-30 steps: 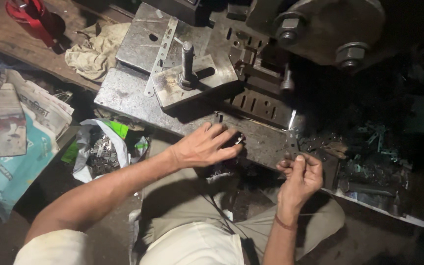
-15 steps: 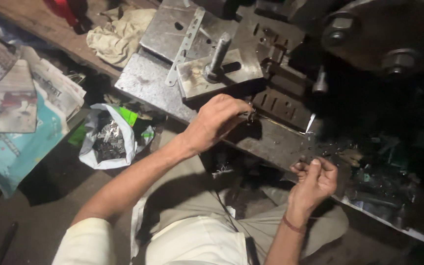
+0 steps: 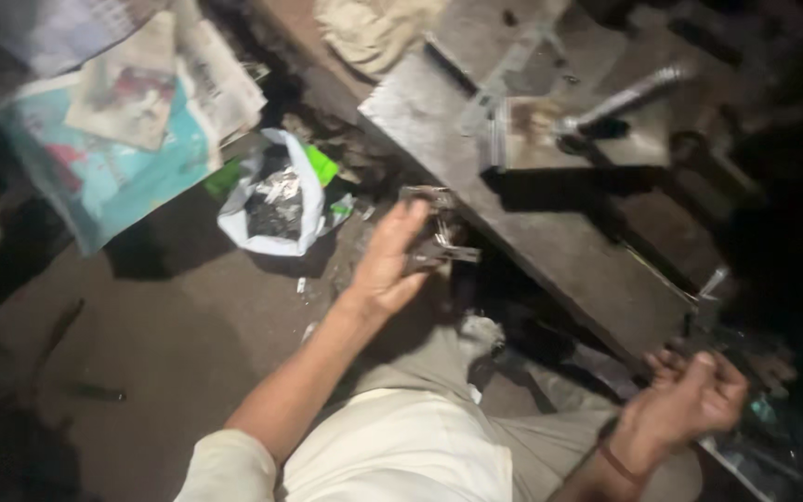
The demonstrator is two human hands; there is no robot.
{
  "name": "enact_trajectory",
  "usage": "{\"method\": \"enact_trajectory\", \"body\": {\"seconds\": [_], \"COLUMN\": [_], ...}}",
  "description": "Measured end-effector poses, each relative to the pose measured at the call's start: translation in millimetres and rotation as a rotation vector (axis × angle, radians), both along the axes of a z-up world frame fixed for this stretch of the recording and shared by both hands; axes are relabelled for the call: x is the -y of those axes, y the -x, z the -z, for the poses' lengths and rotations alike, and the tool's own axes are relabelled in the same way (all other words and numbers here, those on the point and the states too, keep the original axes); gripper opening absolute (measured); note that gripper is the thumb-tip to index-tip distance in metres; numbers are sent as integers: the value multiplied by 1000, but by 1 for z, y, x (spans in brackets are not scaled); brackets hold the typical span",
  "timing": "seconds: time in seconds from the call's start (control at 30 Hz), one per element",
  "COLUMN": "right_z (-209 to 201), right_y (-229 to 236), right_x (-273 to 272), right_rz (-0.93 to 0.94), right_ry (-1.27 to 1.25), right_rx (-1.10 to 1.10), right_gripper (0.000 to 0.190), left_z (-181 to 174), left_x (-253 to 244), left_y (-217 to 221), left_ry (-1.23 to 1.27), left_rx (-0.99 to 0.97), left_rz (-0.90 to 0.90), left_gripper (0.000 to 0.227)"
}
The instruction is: The person operates a manual metal punching machine, repeatedly inserting small metal strips into the die and pulling a lever to punch holes. They handle the metal pieces by hand, placing them under the punch and removing them after each cycle.
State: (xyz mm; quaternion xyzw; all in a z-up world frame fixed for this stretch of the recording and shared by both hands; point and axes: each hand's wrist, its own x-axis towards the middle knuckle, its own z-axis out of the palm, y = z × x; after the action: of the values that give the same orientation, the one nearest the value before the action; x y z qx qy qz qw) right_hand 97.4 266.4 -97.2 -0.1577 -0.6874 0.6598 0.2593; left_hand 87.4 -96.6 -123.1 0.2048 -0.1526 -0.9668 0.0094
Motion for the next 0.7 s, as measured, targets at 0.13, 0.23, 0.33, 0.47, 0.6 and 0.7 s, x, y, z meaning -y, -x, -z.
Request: {"method": "enact_trajectory", "body": {"seconds": [0.13,0.23,0.33,0.47,0.6,0.7], "right_z": [12,22,25,22,19,15], "right_y": [-1,-4,-1,-2,1,0], "right_x": [-12,-20,-25,-25,-21,-19], "right_rz": [-1,-31,-53,-83,-81,-58], "right_ry": [-113,-218,-167,-143,-104,-134], "right_rx": [4,-13,-38,-44,-42,-21], "right_gripper": [4,9,6,6,4,4], "left_z": [70,156,216,246,246,242], "left_x": [105,187,237,272,289,285], "left_y": [-46,-62,-56,-36,-30,-38], "left_ry": [187,404,767,1184,1475,1341], "left_rx": [368,552,435,601,695,682], "left_rz": [-111,-263,-361,-163,24,-93], "left_gripper": [30,32,41,48,59,56]}}
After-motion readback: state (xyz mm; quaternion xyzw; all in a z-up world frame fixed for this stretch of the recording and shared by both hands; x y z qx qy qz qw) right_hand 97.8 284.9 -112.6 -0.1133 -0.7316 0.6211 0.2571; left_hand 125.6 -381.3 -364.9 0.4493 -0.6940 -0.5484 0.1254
